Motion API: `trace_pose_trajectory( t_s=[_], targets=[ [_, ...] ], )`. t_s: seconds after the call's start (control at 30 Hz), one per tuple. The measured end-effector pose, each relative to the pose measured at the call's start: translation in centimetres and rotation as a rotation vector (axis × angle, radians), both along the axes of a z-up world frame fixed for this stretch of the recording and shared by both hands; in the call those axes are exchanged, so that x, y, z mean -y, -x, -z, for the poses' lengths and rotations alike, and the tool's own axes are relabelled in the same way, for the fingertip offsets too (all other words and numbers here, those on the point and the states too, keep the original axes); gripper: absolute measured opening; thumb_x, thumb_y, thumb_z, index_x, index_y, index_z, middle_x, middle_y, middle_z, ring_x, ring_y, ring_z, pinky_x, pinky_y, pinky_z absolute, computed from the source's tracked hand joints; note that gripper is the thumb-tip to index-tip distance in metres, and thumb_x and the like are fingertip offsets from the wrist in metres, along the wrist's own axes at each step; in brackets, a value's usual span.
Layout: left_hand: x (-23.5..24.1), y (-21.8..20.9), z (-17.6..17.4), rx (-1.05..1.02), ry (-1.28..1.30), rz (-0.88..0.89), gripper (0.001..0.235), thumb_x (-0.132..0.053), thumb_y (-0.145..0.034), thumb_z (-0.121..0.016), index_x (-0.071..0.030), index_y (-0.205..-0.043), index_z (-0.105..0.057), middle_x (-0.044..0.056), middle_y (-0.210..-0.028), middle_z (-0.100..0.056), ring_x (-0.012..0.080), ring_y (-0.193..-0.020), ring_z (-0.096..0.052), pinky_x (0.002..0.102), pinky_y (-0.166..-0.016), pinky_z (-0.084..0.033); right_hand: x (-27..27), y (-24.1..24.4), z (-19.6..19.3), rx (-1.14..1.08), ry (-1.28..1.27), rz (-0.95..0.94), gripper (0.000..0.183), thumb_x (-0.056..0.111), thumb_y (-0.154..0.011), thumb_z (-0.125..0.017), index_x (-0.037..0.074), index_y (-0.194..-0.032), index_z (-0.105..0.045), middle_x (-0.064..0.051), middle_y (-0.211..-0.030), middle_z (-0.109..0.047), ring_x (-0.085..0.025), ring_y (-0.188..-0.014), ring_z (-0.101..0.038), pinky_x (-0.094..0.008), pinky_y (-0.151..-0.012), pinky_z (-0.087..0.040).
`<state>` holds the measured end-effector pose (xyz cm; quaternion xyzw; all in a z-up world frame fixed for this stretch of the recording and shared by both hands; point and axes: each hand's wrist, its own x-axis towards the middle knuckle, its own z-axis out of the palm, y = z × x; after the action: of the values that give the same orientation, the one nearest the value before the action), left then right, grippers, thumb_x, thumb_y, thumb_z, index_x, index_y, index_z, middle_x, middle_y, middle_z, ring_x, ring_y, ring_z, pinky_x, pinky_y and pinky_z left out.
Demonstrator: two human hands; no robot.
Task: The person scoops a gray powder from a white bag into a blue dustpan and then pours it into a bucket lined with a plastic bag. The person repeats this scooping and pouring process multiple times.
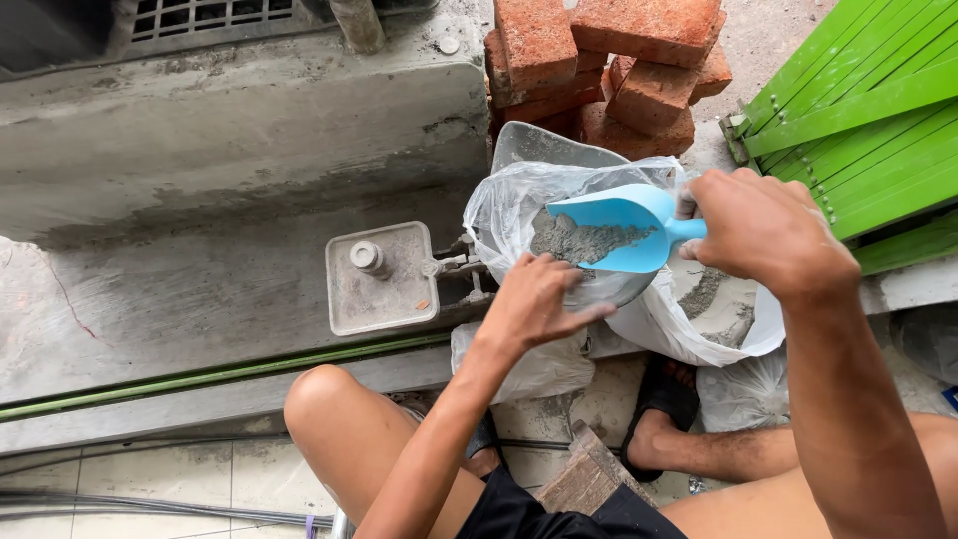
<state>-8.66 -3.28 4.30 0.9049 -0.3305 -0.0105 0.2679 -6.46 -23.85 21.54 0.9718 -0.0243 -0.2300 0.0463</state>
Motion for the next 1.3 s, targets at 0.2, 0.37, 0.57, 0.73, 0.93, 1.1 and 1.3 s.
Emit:
trace_pose_trajectory(
  t_s=[0.2,0.37,0.57,0.73,0.93,1.1,1.3],
  targets=[
    [1.8,0.6,4.7,0.241,0.077,0.008,0.026,-0.011,-0.101,-0.055,-0.013,-0.076,-0.049,0.006,-0.068,-0.060,0.0292,-0.060,-0.052,0.042,-0.060,-0.035,1.3,1.1,-2.4,0.160,-0.264,0.083,0.034,0.030,-0.077,-0.090,0.025,-0.110,-0.081,-0.002,-0.101,-0.083,-0.019,-0.093,-0.075,-0.041,-0.077,-0.053],
    [2.1,1.7,4.8,0.225,0.112,0.022,0.033,-0.029,-0.107,-0.056,-0.008,-0.083,-0.050,0.007,-0.075,-0.051,0.0288,-0.059,-0.050,0.045,-0.049,-0.039,3.6,1.2,4.7,0.638,-1.034,0.187,0.024,0.009,-0.088,-0.088,0.002,-0.105,-0.073,-0.009,-0.086,-0.071,-0.014,-0.071,-0.065,-0.024,-0.060,-0.052],
    [1.8,1.8,5.6,0.316,0.096,-0.026,0.020,-0.028,-0.101,-0.063,-0.015,-0.089,-0.053,0.002,-0.083,-0.051,0.0226,-0.070,-0.055,0.037,-0.057,-0.045,0.3,0.5,11.1,0.855,-1.280,0.261,0.016,0.007,-0.105,-0.076,-0.006,-0.109,-0.067,-0.017,-0.091,-0.070,-0.021,-0.067,-0.073,-0.025,-0.053,-0.062],
    [0.9,1.5,4.4,0.276,0.109,-0.045,0.013,-0.028,-0.100,-0.063,-0.019,-0.091,-0.058,0.000,-0.082,-0.054,0.0204,-0.074,-0.063,0.031,-0.062,-0.051,-0.8,0.4,10.4,0.939,-1.169,0.168,0.016,0.003,-0.105,-0.073,-0.012,-0.107,-0.069,-0.026,-0.083,-0.069,-0.030,-0.070,-0.074,-0.033,-0.057,-0.065],
    [-0.3,0.7,2.4,0.164,0.230,-0.140,0.042,-0.053,-0.101,-0.055,-0.015,-0.085,-0.064,0.003,-0.075,-0.063,0.0207,-0.075,-0.064,0.031,-0.069,-0.052,0.5,1.7,7.9,0.916,-1.028,-0.079,0.016,0.007,-0.106,-0.078,-0.007,-0.110,-0.071,-0.019,-0.105,-0.074,-0.035,-0.094,-0.073,-0.039,-0.075,-0.062],
    [-1.3,-1.7,2.6,0.410,0.102,-0.506,0.016,-0.025,-0.091,-0.064,-0.010,-0.093,-0.063,0.007,-0.087,-0.061,0.0203,-0.080,-0.050,0.035,-0.071,-0.037,1.2,1.6,6.7,0.768,-1.022,-0.418,0.014,0.008,-0.099,-0.075,0.001,-0.111,-0.073,-0.014,-0.111,-0.069,-0.029,-0.101,-0.066,-0.039,-0.093,-0.051],
    [0.0,-3.4,2.8,0.225,-0.302,-0.781,0.073,-0.071,-0.070,-0.082,-0.009,-0.097,-0.055,0.009,-0.103,-0.055,0.0268,-0.094,-0.052,0.039,-0.078,-0.048,1.6,1.0,6.6,0.851,-1.050,-0.560,0.017,0.001,-0.096,-0.077,-0.005,-0.111,-0.072,-0.026,-0.126,-0.065,-0.037,-0.117,-0.066,-0.047,-0.103,-0.057]
  ],
)
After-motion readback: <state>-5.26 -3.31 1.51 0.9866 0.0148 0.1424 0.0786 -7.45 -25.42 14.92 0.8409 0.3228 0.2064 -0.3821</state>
